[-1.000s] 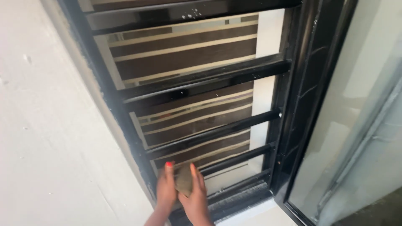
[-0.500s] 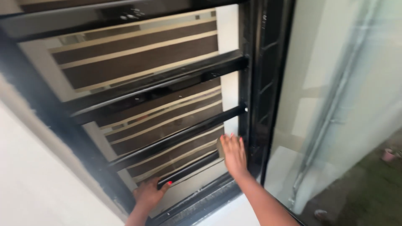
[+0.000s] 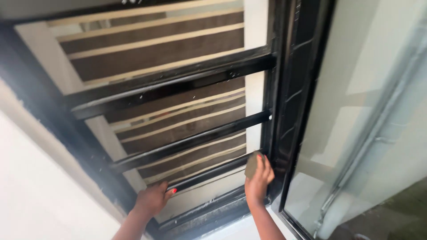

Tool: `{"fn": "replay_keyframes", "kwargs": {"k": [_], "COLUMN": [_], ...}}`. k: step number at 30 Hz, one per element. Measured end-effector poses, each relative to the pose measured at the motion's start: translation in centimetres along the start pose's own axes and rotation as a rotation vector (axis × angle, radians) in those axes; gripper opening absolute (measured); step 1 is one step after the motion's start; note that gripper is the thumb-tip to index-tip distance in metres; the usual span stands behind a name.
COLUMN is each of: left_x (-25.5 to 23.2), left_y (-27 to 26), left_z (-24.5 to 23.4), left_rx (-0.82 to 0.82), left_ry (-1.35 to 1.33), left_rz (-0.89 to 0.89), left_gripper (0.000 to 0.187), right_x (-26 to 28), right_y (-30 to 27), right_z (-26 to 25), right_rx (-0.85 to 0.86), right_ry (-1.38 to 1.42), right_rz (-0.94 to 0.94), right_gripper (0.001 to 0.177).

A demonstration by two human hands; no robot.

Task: Cleaning a glass window and its black metal frame using a spray cleaner and a sponge.

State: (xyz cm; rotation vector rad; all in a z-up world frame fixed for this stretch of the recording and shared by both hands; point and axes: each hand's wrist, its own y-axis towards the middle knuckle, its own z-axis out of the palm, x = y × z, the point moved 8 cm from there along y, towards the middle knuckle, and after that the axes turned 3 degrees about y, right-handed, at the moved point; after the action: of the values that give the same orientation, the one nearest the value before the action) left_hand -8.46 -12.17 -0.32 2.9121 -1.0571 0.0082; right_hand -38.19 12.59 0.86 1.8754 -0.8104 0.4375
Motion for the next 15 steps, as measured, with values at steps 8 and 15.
{"fn": "replay_keyframes", "kwargs": {"k": [8, 15], "left_x": [-0.9, -1.9], "left_y": [-0.5, -2.5], "left_z": [-2.3, -5.3], "left_rx": [0.040, -0.033], "left_ry": [-0.082, -0.113], "left_rz": [0.099, 0.092], "left_gripper": [0.047, 0.053], "right_x": [-6.0, -8.4], "right_y": [-4.5, -11.9], "right_z": [3.8, 12.9], "right_rx": [0.346, 0.396], "right_ry": [-0.290, -0.230], "right_rz": [0.168, 0.301], "right_gripper": [0.108, 0.107]}}
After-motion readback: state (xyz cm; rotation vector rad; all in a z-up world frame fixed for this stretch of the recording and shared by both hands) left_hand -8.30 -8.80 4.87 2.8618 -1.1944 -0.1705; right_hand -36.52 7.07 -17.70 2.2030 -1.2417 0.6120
